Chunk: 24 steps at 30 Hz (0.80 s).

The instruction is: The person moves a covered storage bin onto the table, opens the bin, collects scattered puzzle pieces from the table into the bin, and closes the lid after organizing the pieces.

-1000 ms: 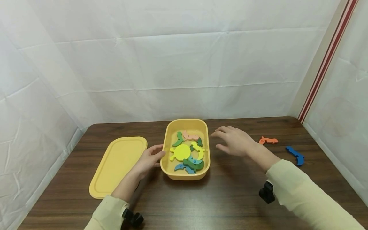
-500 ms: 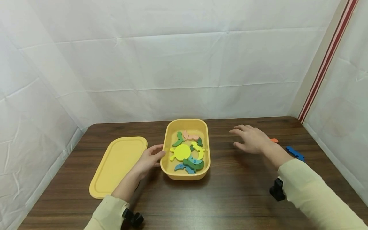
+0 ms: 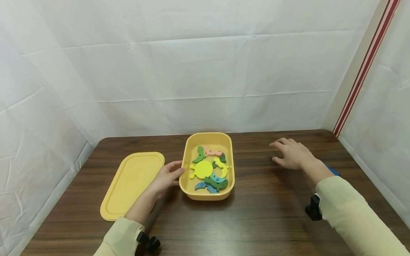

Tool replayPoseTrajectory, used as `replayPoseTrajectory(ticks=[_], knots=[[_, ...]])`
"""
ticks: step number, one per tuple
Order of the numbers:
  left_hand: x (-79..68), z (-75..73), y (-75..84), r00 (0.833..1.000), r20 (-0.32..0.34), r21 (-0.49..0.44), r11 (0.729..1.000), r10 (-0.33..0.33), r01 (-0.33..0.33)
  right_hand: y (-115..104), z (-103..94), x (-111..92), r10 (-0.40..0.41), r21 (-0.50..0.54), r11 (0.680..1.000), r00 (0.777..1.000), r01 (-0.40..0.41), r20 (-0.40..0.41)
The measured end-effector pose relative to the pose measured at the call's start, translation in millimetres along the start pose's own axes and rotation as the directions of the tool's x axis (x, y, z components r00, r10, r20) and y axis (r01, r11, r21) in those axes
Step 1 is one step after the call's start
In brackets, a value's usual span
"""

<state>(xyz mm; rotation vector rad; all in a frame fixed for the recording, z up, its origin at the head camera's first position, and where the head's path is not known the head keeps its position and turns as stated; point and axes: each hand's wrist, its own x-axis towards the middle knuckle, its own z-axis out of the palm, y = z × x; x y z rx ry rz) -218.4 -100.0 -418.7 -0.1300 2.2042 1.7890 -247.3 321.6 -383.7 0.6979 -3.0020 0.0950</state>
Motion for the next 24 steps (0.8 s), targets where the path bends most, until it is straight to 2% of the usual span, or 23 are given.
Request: replayPoseTrajectory(ticks=[12,19,24], knots=[[-0.5,-0.1,-0.3,1.0,0.005,0.001,1.0,0.002,-0.002,24.8,3.9,-5.0,0.083,0.029,0.996,0.996,-0.084,0.035],[-0.4,-0.5,-1.3,1.0,0.008,-0.004,1.0,0.004,-0.004,34.7,6.9,-9.6,0.098,-0.002,0.995,0.995,-0.098,0.031],[0.4,-0.7,-1.9,1.0,0.01,-0.002,1.0,0.001,-0.001,41.2,11.3,-13.8,0.115,0.0,0.993,0.992,-0.116,0.059]])
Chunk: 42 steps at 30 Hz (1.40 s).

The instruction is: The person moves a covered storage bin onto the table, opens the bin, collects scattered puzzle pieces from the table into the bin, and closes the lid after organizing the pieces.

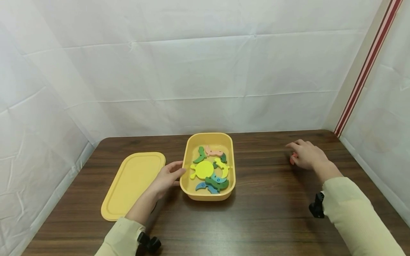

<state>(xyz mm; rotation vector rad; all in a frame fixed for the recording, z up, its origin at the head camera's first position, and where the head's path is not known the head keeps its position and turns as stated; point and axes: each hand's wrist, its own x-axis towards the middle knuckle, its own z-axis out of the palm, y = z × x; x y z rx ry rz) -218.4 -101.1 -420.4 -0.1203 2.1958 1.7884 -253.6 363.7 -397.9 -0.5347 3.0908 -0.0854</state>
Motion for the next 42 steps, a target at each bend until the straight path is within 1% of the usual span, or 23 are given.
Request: replayPoseTrajectory(ticks=[7,14,19,25,32,38,42], knots=[[-0.3,-0.2,-0.5,1.0,0.005,-0.007,1.0,0.004,-0.003,6.4,6.5,-5.4,0.02,0.021,1.0,1.0,-0.02,0.023],[-0.7,-0.4,-1.1,1.0,0.004,-0.014,1.0,0.007,-0.007,11.0,14.1,-8.0,0.043,0.012,0.999,0.997,-0.044,0.062],[-0.8,-0.5,-0.3,1.0,0.001,-0.011,1.0,0.004,-0.004,14.4,19.1,-8.2,0.033,0.017,0.999,0.998,-0.034,0.046],[-1.4,-0.3,0.6,1.0,0.0,-0.002,1.0,0.003,-0.003,15.4,21.8,-9.8,0.057,0.013,0.998,0.996,-0.058,0.061],[-1.0,-0.1,0.6,1.0,-0.003,-0.007,1.0,0.004,-0.004,12.6,21.7,-10.2,0.081,0.0,0.997,0.995,-0.081,0.056],[-1.3,0.1,1.7,1.0,-0.002,-0.003,1.0,0.0,0.0,11.0,20.8,-8.5,0.051,0.028,0.998,0.997,-0.053,0.053],[-2.3,-0.1,2.6,1.0,-0.001,0.001,1.0,0.0,0.0,9.9,22.2,-6.8,0.042,0.043,0.998,0.999,-0.043,0.031]])
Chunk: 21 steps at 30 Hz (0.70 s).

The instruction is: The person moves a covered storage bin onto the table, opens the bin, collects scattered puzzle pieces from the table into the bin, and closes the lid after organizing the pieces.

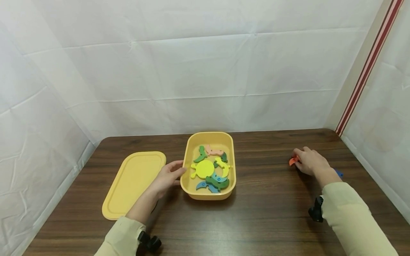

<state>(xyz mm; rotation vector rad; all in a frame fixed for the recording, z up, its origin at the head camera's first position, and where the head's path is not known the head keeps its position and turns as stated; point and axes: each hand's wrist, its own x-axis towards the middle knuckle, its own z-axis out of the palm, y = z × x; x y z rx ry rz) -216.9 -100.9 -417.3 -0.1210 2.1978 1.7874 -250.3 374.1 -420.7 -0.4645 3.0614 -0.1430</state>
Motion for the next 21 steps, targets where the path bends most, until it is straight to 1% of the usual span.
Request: replayPoseTrajectory(ticks=[6,14,21], knots=[[-0.2,0.1,-0.1,1.0,0.0,-0.003,1.0,0.005,-0.005,-0.7,4.4,1.2,-0.001,0.028,1.0,1.0,0.001,-0.021],[1.7,0.3,0.0,1.0,0.001,-0.008,1.0,0.007,-0.007,-4.1,4.6,-1.3,-0.002,0.055,0.998,1.0,0.003,-0.019],[0.2,0.9,-0.2,1.0,-0.01,-0.004,1.0,-0.005,0.005,-2.5,7.4,-2.0,-0.013,0.049,0.999,1.0,0.014,-0.008]])
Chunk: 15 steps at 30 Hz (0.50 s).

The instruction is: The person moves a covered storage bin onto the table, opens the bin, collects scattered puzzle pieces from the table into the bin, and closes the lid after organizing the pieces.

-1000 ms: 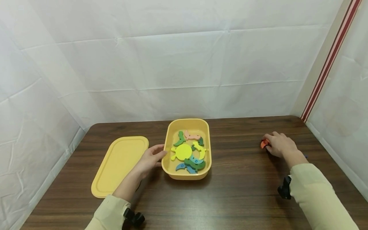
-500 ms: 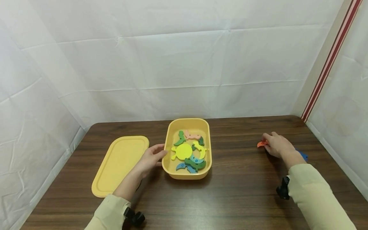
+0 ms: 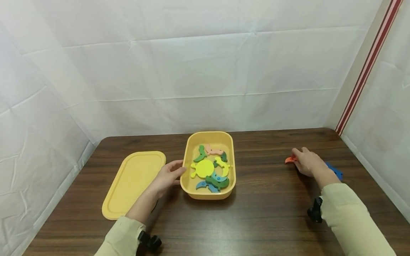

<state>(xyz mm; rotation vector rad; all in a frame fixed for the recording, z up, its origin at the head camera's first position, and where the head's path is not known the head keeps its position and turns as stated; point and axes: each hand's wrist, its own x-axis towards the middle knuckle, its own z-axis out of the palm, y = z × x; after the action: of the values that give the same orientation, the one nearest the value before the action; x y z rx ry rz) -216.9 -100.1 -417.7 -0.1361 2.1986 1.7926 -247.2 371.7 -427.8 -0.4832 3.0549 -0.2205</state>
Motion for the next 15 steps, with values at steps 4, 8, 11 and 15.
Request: replayPoseTrajectory(ticks=[4,8,11,15], knots=[[-0.4,-0.2,0.2,1.0,-0.001,0.0,1.0,0.001,-0.001,0.2,0.4,0.8,0.007,-0.004,1.0,1.0,-0.007,0.018],[-0.3,-0.6,-0.2,1.0,0.004,-0.002,1.0,-0.002,0.002,0.8,0.4,1.5,0.01,-0.005,1.0,0.999,-0.01,0.031],[-0.2,-0.9,-0.1,1.0,0.007,-0.006,1.0,-0.005,0.005,0.9,-0.9,2.1,0.002,-0.011,1.0,1.0,-0.002,0.027],[0.2,-1.4,-0.7,1.0,0.016,-0.014,1.0,0.012,-0.012,0.7,-3.7,3.0,-0.023,-0.02,1.0,1.0,0.023,0.001]])
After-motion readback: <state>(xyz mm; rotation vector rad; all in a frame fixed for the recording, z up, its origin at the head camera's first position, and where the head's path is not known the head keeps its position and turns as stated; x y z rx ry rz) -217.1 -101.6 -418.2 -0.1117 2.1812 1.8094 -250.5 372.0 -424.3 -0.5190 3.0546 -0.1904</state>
